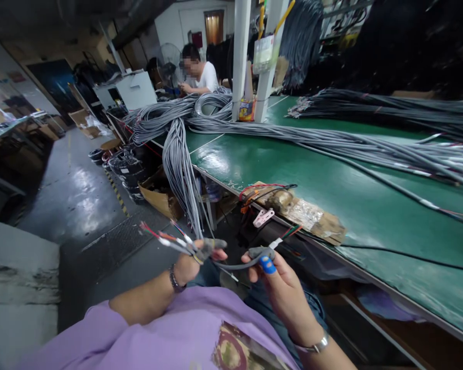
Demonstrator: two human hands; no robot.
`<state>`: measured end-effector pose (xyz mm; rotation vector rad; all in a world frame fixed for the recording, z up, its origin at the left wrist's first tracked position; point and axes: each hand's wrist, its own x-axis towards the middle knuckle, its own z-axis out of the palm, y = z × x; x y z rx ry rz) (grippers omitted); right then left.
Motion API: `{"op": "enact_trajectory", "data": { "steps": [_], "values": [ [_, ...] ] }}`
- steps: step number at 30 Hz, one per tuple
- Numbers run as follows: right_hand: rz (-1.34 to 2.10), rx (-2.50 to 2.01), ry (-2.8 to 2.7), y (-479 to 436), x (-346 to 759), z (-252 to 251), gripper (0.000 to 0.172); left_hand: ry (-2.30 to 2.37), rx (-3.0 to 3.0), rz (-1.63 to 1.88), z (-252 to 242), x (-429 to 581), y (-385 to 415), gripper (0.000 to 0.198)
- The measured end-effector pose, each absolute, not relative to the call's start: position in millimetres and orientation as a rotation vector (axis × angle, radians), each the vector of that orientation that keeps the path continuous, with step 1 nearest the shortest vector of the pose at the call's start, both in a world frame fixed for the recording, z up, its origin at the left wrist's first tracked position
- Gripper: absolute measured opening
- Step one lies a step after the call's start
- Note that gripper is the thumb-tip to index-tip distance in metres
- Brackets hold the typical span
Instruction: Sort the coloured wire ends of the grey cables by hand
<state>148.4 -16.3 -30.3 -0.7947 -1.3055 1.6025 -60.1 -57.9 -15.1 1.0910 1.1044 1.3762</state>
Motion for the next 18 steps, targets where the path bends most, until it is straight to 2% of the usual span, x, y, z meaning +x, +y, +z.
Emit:
{"op": "enact_trajectory", "data": {
  "steps": [4, 10, 14, 18],
  "values": [
    [1.547, -0.86, -1.392, -13.4, 152.1, -26.8, 0.03, 1.194, 0.823, 1.607, -8.8, -74.2, -49.7, 0.036],
    [1.73, -0.882, -1.427, -20.3, 122.0, -33.2, 0.037, 1.101, 1.125, 1.288, 10.7, -46.4, -37.0, 0.038],
    [1.79, -0.822, -1.445, -19.9, 114.7, -37.6, 0.042, 1.085, 1.191, 1.172, 6.7, -28.6, -29.2, 0.043],
    [1.848, -0.802, -1.448, -18.8, 119.2, -40.6, 0.045, 1.127, 1.17, 1.097, -0.6, -28.0, -21.0, 0.041]
  ]
}}
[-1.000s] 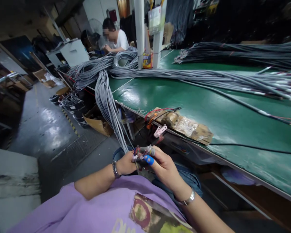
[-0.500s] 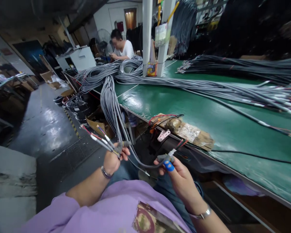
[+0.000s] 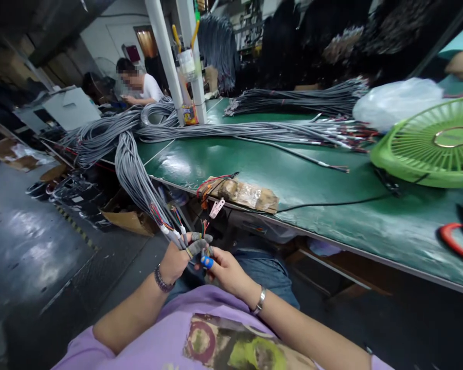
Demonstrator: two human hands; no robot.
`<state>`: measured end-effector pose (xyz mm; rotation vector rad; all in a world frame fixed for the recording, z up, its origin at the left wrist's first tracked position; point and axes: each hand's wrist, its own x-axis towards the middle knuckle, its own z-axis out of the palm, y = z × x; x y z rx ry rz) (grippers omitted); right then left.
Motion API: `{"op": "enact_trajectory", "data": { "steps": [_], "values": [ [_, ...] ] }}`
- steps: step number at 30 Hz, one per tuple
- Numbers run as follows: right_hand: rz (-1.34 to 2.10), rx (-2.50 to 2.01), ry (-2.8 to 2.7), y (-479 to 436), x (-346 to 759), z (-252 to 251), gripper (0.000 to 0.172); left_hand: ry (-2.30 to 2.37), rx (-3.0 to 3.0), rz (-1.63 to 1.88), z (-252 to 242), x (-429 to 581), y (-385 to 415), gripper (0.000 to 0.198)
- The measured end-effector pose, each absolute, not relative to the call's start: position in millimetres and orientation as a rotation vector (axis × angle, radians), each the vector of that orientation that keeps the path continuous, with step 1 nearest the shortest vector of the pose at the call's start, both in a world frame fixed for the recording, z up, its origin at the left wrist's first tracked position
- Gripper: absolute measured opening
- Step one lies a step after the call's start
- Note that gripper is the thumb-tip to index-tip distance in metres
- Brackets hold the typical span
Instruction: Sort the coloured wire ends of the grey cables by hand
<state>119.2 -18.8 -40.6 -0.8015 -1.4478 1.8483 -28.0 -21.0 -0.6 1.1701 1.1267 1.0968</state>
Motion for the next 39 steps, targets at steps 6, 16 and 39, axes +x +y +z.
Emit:
{"op": "enact_trajectory", "data": {
  "steps": [6, 16, 39],
  "values": [
    [1.953, -0.771, -1.419, -14.3, 122.1, -46.0, 0.043, 1.093, 1.13, 1.051, -3.1, -29.1, -14.2, 0.036],
    [1.65, -0.954, -1.318, 15.3, 138.7, -30.8, 0.032, 1.256, 1.205, 1.132, -17.4, -21.4, -7.5, 0.032],
    [1.613, -0.991, -1.201, 17.2, 133.3, -27.2, 0.036, 1.303, 1.042, 1.224, -18.4, -14.0, -7.7, 0.032]
  ]
}}
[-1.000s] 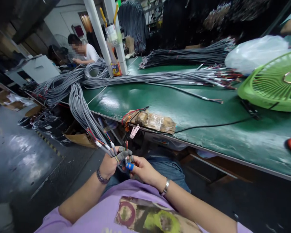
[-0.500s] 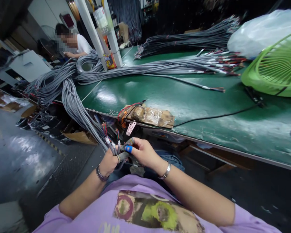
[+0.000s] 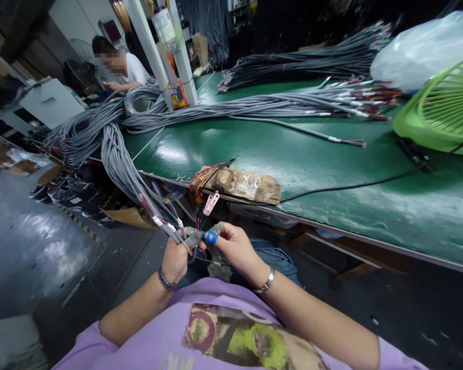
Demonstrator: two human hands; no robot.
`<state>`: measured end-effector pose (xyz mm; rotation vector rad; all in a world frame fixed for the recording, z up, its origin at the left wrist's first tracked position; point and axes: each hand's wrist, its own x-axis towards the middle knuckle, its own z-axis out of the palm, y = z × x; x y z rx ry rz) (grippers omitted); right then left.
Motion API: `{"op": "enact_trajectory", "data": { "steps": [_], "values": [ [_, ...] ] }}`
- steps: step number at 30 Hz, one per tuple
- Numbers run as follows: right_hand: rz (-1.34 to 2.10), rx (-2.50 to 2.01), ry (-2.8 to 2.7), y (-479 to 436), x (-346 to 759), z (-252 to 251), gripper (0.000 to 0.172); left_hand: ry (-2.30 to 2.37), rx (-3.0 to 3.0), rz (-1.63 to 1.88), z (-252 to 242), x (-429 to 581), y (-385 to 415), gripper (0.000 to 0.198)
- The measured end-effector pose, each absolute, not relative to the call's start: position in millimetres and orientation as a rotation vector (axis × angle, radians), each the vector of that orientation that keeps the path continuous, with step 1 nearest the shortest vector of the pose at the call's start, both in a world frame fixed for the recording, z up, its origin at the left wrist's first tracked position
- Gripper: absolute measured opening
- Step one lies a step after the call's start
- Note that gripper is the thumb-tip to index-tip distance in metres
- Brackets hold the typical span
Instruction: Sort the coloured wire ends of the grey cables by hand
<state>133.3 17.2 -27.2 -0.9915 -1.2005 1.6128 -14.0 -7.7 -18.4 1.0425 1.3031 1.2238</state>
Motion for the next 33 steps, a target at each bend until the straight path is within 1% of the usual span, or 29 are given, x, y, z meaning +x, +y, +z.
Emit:
{"op": "enact_trajectory", "data": {
  "steps": [7, 12, 14, 17, 20, 26, 33],
  "values": [
    [1.59, -0.92, -1.277, 13.3, 135.5, -22.9, 0.03, 1.282, 1.13, 1.269, -26.9, -18.6, -10.1, 0.031],
    [1.646, -0.867, -1.234, 17.5, 143.5, -26.7, 0.031, 1.187, 1.126, 1.268, -20.6, -22.6, -8.2, 0.028],
    [1.712, -0.838, -1.097, 25.4, 146.0, -30.2, 0.034, 1.157, 1.11, 1.248, -16.3, -23.7, -6.0, 0.028],
    [1.824, -0.773, -0.894, 42.3, 145.2, -31.1, 0.043, 1.122, 1.089, 1.217, -10.3, -22.1, -1.9, 0.03],
    [1.933, -0.706, -0.832, 58.1, 138.9, -25.4, 0.048, 1.099, 1.087, 1.229, -5.8, -16.8, 2.7, 0.03],
    [1.956, -0.68, -0.716, 69.0, 125.7, -16.0, 0.042, 1.115, 1.098, 1.237, -3.1, -7.7, 10.5, 0.034],
    [1.95, -0.707, -0.552, 68.7, 120.1, -12.5, 0.04, 1.122, 1.097, 1.217, -4.4, -5.8, 13.4, 0.038]
  ]
}}
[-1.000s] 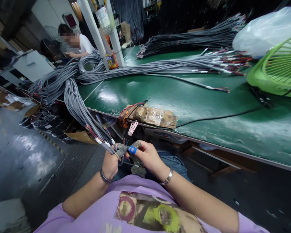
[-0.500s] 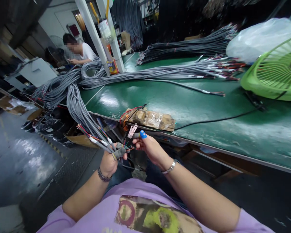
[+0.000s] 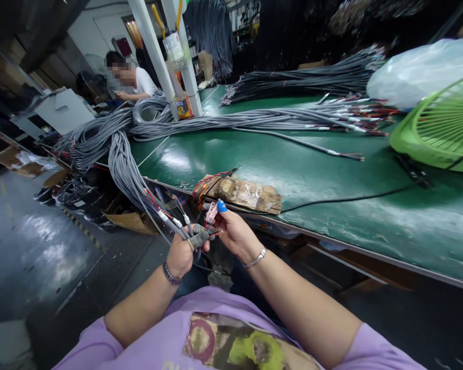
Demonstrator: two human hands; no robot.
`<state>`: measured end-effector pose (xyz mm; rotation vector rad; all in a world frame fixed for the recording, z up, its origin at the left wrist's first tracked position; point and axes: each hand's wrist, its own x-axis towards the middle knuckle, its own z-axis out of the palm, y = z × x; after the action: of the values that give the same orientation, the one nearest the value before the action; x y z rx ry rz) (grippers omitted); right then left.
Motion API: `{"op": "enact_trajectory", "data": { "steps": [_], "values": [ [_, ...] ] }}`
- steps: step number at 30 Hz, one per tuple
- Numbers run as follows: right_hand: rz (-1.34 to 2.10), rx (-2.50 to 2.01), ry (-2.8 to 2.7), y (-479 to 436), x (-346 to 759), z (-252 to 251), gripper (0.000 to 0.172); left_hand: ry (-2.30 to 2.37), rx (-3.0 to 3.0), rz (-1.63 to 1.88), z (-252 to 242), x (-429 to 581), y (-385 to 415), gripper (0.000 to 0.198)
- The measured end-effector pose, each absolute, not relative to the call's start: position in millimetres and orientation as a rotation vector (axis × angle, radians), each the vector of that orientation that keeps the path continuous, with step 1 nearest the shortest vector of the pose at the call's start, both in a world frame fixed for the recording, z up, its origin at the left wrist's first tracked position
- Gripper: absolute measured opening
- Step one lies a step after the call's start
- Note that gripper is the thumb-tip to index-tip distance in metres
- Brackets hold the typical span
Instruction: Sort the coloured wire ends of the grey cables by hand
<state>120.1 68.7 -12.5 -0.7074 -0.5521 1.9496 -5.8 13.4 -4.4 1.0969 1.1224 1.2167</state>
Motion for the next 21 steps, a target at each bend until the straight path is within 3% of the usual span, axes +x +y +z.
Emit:
{"op": "enact_trajectory", "data": {
  "steps": [18, 21],
  "values": [
    [1.96, -0.745, -0.615, 64.8, 124.8, -8.4, 0.043, 1.091, 1.032, 1.187, -2.8, -10.8, 7.9, 0.037],
    [1.972, -0.727, -0.683, 65.4, 127.8, -9.3, 0.037, 1.045, 0.982, 1.151, -2.9, -15.7, 6.7, 0.033]
  ]
}}
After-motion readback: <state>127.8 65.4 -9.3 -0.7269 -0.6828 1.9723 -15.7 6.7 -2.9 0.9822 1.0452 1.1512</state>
